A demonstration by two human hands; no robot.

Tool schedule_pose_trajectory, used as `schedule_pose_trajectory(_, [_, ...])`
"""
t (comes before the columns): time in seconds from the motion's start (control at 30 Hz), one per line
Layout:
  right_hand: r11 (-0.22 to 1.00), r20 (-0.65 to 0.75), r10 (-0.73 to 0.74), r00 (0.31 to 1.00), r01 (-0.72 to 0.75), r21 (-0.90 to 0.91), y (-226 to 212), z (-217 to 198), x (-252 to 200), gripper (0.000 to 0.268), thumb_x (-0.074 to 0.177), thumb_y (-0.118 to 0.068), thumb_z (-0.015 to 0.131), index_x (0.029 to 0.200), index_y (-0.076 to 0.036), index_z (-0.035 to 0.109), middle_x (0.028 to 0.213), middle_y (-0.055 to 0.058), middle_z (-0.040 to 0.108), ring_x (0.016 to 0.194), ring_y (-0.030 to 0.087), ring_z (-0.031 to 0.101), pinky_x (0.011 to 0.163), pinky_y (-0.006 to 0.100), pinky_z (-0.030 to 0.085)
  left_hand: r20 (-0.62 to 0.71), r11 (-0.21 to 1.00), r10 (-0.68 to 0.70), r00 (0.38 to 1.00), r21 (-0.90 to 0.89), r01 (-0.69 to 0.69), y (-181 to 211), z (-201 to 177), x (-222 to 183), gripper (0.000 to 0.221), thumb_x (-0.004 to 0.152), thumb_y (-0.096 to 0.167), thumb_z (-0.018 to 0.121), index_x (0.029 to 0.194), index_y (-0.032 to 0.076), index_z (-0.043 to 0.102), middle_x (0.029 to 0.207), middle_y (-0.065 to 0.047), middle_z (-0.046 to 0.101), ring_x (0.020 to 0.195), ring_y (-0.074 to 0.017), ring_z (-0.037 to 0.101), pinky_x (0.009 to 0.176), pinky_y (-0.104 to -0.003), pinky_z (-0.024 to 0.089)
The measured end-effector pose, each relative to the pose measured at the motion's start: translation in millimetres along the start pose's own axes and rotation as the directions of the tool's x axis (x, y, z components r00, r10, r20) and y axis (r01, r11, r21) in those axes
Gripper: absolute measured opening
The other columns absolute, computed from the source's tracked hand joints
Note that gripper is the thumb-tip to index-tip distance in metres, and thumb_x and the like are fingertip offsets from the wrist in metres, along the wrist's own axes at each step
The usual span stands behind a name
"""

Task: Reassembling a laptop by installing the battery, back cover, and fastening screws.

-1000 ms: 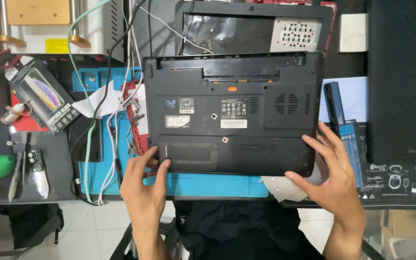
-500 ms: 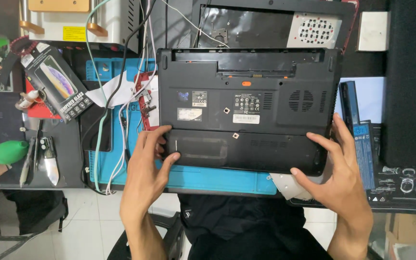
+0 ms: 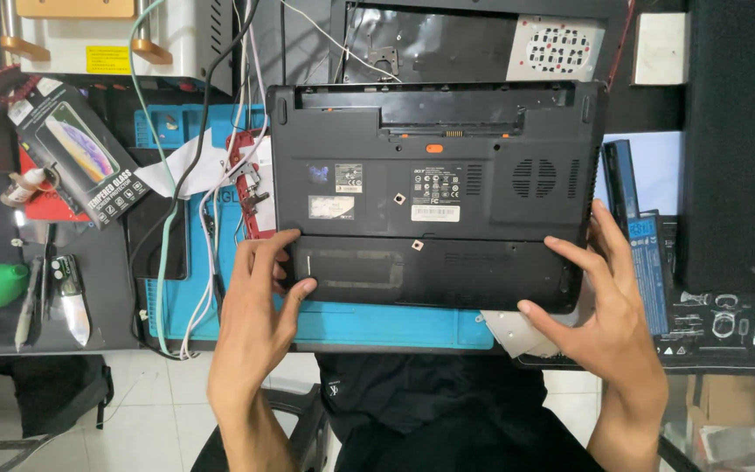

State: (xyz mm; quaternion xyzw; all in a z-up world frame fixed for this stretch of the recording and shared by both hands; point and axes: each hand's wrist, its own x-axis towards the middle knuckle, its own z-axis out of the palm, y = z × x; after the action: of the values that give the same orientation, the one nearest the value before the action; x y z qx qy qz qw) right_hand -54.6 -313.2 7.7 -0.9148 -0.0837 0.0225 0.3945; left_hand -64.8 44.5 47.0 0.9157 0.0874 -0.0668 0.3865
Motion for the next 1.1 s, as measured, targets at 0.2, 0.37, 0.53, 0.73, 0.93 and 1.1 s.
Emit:
schedule_pose_trajectory(0.2, [1.0,0.038,0.014,0.999,-0.014,0.01,16,4,-6,0.072,0.066,-0.026,0.089,0.13,-0.006,0.066,0.168,0.028,0.027,0.151,0.045,0.04,0.114,0.051,0.047,0.015,0.999,-0.02,1.0,0.026,0.02,1,-2,0,0.057,0.084,0.01,0.077,0.137,0.009,0.059,0.11,-0.012,0.056,0.083,-0.0228,0.062,0.075,-0.037,0.054])
schedule_pose_trajectory(0.37, [0.996,0.031,-0.029,0.999,0.032,-0.087,-7,5,-3,0.072,0.069,-0.028,0.087,0.135,-0.01,0.066,0.168,0.028,0.025,0.153,0.046,0.033,0.114,0.056,0.046,0.027,0.999,-0.014,1.0,0.052,0.013,3,-3,-1,0.058,0.084,0.011,0.077,0.139,0.009,0.058,0.114,-0.013,0.056,0.087,-0.0253,0.063,0.076,-0.039,0.055])
schedule_pose_trajectory(0.53, [0.934,0.067,-0.162,0.984,0.175,-0.312,-26,26,-2,0.075,0.063,-0.041,0.087,0.132,-0.018,0.067,0.16,0.024,0.033,0.15,0.045,0.027,0.116,0.074,0.024,0.023,0.991,-0.023,0.999,0.135,0.02,8,-2,-5,0.057,0.087,0.014,0.076,0.141,0.011,0.058,0.119,-0.015,0.056,0.095,-0.0314,0.062,0.079,-0.042,0.051])
schedule_pose_trajectory(0.73, [0.891,0.147,-0.255,0.956,0.291,-0.347,-35,47,4,0.083,0.071,-0.039,0.082,0.145,-0.015,0.053,0.155,0.014,0.045,0.148,0.039,0.035,0.115,0.076,0.015,0.044,0.914,0.269,0.962,0.304,-0.27,9,12,-8,0.069,0.082,0.02,0.076,0.146,0.011,0.053,0.15,-0.019,0.046,0.132,-0.0402,0.045,0.107,-0.052,0.039])
schedule_pose_trajectory(0.93, [0.852,0.191,-0.345,0.919,0.391,-0.347,-36,58,9,0.089,0.07,-0.032,0.084,0.148,-0.003,0.052,0.152,0.012,0.05,0.144,0.035,0.042,0.119,0.066,0.025,0.14,0.852,0.34,0.93,0.372,-0.367,12,41,-8,0.086,0.083,0.035,0.075,0.155,0.007,0.038,0.159,-0.014,0.038,0.145,-0.0371,0.036,0.117,-0.068,0.018])
schedule_pose_trajectory(1.1, [0.811,0.174,-0.4,0.9,0.436,-0.391,-30,58,11,0.089,0.069,-0.037,0.086,0.147,-0.006,0.055,0.147,0.009,0.054,0.133,0.03,0.049,0.117,0.059,0.032,0.187,0.79,0.393,0.9,0.432,-0.435,-3,47,-7,0.09,0.081,0.038,0.076,0.156,0.005,0.038,0.163,-0.01,0.035,0.149,-0.0322,0.033,0.119,-0.07,0.016])
